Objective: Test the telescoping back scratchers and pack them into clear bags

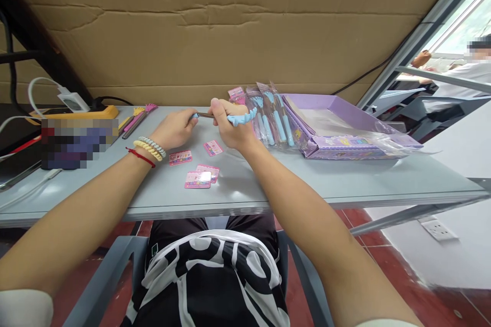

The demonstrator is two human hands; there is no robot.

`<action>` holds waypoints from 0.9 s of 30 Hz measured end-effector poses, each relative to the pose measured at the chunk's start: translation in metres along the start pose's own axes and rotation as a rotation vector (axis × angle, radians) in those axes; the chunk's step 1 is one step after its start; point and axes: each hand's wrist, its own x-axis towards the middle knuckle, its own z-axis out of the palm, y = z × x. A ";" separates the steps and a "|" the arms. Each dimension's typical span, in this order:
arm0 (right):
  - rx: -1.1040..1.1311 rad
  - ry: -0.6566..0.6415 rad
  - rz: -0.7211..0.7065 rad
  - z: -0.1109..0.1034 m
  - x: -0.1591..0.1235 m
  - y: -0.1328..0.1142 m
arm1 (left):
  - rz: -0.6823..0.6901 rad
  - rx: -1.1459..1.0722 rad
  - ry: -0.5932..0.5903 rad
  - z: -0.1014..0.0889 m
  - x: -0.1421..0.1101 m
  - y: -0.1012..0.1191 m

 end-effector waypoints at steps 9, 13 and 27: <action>0.446 0.066 0.164 -0.003 0.010 -0.002 | 0.029 -0.057 0.159 -0.008 -0.004 -0.003; 0.566 0.042 0.279 -0.010 0.016 -0.001 | 0.092 -0.039 0.189 -0.010 -0.005 -0.002; 0.642 -0.042 0.323 -0.021 0.018 0.000 | 0.132 -0.012 0.129 -0.016 -0.009 0.002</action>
